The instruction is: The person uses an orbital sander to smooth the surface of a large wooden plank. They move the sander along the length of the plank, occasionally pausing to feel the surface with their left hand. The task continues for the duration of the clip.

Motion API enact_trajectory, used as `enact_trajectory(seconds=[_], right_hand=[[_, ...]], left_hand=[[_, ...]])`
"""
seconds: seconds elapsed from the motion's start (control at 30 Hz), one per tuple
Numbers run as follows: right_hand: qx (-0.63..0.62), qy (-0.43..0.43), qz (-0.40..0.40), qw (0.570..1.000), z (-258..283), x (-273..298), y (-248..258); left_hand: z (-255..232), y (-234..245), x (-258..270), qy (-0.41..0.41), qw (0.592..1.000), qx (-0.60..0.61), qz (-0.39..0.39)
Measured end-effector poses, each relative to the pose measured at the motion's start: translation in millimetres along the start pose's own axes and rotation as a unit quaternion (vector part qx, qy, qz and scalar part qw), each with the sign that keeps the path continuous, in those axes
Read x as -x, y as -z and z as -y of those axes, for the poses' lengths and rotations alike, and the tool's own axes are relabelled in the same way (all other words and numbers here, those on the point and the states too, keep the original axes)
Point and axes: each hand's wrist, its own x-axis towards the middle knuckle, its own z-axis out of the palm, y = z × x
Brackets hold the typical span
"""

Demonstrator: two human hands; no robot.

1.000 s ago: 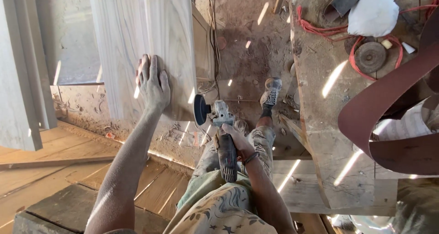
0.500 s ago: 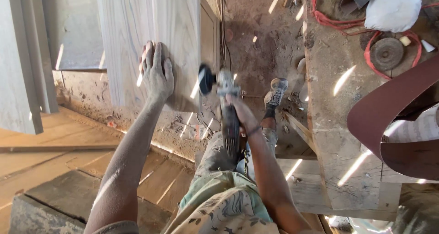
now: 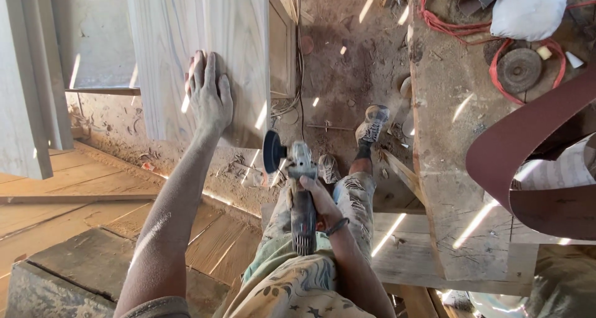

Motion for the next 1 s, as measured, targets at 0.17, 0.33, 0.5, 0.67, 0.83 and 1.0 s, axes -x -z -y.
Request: enact_trajectory(seconds=[0.17,0.33,0.5,0.67,0.83,1.0], right_hand=[[0.015,-0.039,-0.01,0.999,-48.9,-11.3,32.5],[0.085,0.013,0.011,0.996,-21.5,-24.7,30.8],[-0.048,-0.042,0.165,0.984,41.5,-51.2,12.1],[-0.021,0.041,0.208,0.977,74.6,-106.7,20.3],[0.135,0.005,0.024,0.99,48.8,-61.3,-1.5],[-0.039,0.033,-0.001,0.999,-1.7,-5.2,-11.3]], left_hand=[[-1.3,0.8,1.8,0.0,1.0,0.012,-0.012],[-1.1,3.3,0.5,0.003,1.0,0.017,-0.02],[-21.6,24.3,-3.9,0.013,0.999,0.042,0.013],[-22.4,23.8,-2.4,0.004,0.999,0.039,0.007],[3.7,1.6,-4.7,-0.027,0.999,0.01,-0.034],[4.1,2.9,-3.2,-0.014,1.0,-0.002,-0.007]])
